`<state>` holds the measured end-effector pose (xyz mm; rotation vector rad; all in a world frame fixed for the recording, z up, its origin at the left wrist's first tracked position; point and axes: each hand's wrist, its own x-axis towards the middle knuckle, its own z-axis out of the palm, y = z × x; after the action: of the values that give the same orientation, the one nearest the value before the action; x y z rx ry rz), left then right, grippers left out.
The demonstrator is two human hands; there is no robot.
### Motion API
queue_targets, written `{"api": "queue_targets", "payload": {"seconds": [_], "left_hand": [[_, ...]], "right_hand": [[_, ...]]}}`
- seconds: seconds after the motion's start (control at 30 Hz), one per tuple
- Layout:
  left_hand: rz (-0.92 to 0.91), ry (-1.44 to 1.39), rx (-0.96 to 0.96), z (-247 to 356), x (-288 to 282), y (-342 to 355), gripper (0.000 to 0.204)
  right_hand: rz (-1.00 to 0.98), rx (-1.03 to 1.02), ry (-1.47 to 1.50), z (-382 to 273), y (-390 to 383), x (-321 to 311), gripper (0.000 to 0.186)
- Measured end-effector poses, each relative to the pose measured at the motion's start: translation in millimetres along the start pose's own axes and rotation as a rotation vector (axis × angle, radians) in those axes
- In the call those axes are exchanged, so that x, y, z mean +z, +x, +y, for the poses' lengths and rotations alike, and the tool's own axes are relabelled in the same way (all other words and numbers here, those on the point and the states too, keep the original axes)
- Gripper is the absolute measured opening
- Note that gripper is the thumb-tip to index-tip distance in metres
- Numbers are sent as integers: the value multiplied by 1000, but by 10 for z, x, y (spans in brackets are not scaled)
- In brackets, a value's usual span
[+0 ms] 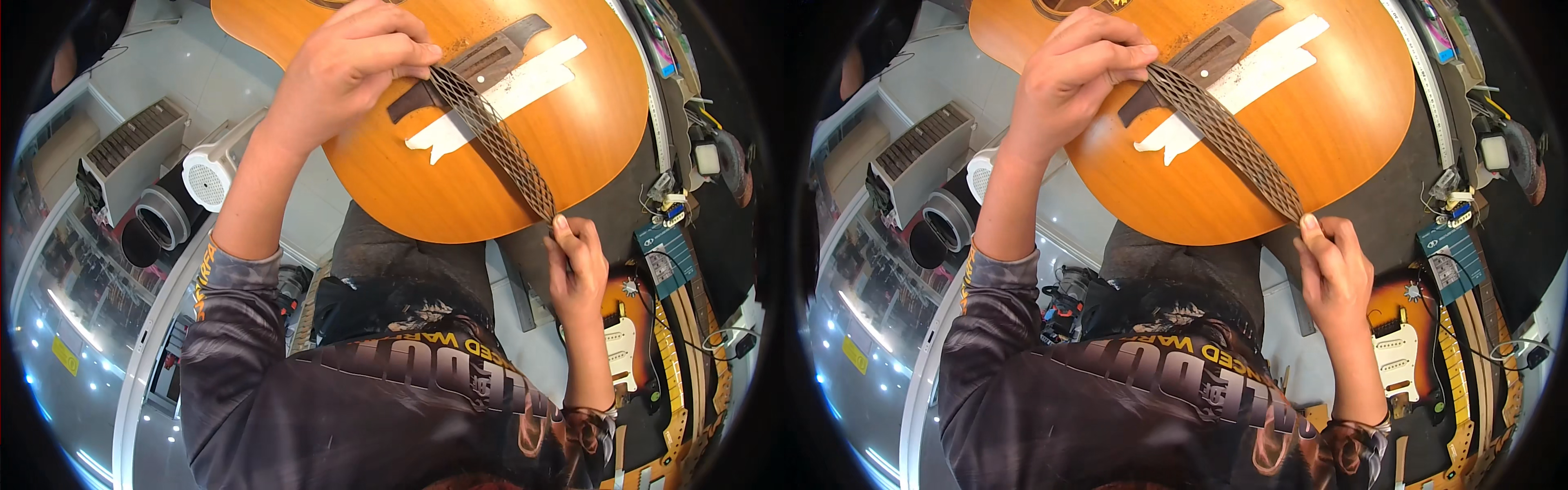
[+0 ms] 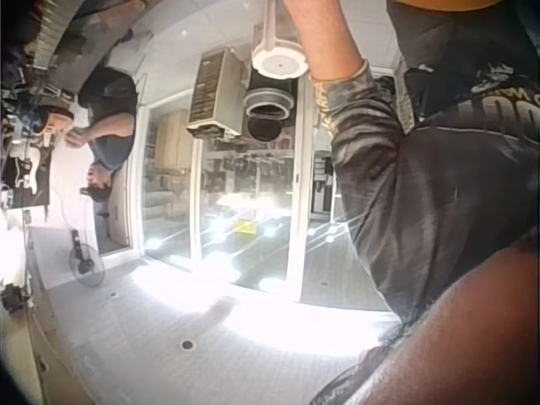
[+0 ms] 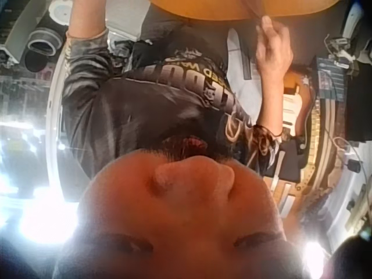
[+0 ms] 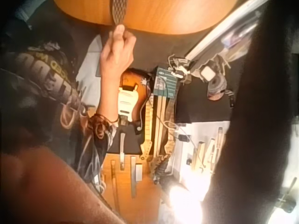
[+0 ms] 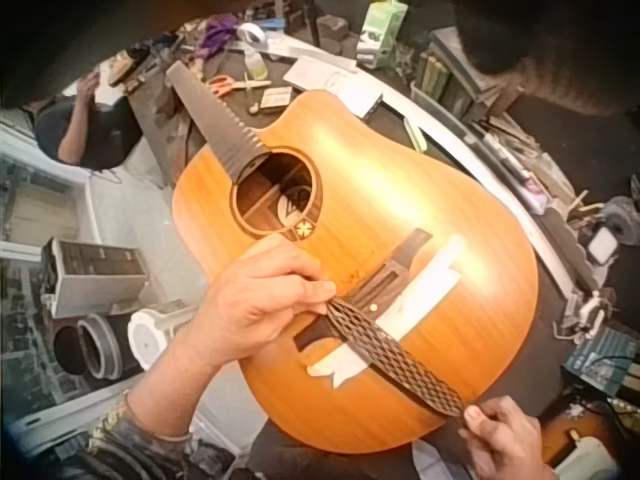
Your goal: The person uses a rasp to sand the underside of a wooden guitar bridge that is taped to the body of an acoustic guitar. They then move to a secondary station and continue filing the bridge piece with a small metal file by hand.
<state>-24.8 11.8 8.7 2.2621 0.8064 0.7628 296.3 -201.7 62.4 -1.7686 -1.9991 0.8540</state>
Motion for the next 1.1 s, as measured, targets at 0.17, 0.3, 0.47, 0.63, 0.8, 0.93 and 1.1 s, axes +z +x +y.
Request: {"api": "queue_targets", "payload": {"seconds": [0.17, 0.3, 0.47, 0.63, 0.8, 0.93, 1.1], "left_hand": [[66, -20, -67, -33, 77, -123, 20], [60, -46, -42, -17, 116, -87, 20], [87, 80, -54, -139, 6, -113, 20], [45, -1, -33, -20, 73, -102, 18], [106, -14, -38, -35, 33, -92, 19], [94, -33, -26, 30, 52, -106, 17], [103, 54, -25, -166, -78, -139, 16]], "right_hand": [[-22, 16, -22, -179, 21, -8, 51], [-19, 36, -23, -171, -70, -53, 51], [2, -4, -29, -214, 154, 62, 47], [-1, 16, -21, -125, -83, 16, 48], [2, -3, -11, -195, 16, 73, 50], [-31, 38, -18, -200, -116, 10, 50], [-5, -25, -34, -226, 117, 110, 49]]}}
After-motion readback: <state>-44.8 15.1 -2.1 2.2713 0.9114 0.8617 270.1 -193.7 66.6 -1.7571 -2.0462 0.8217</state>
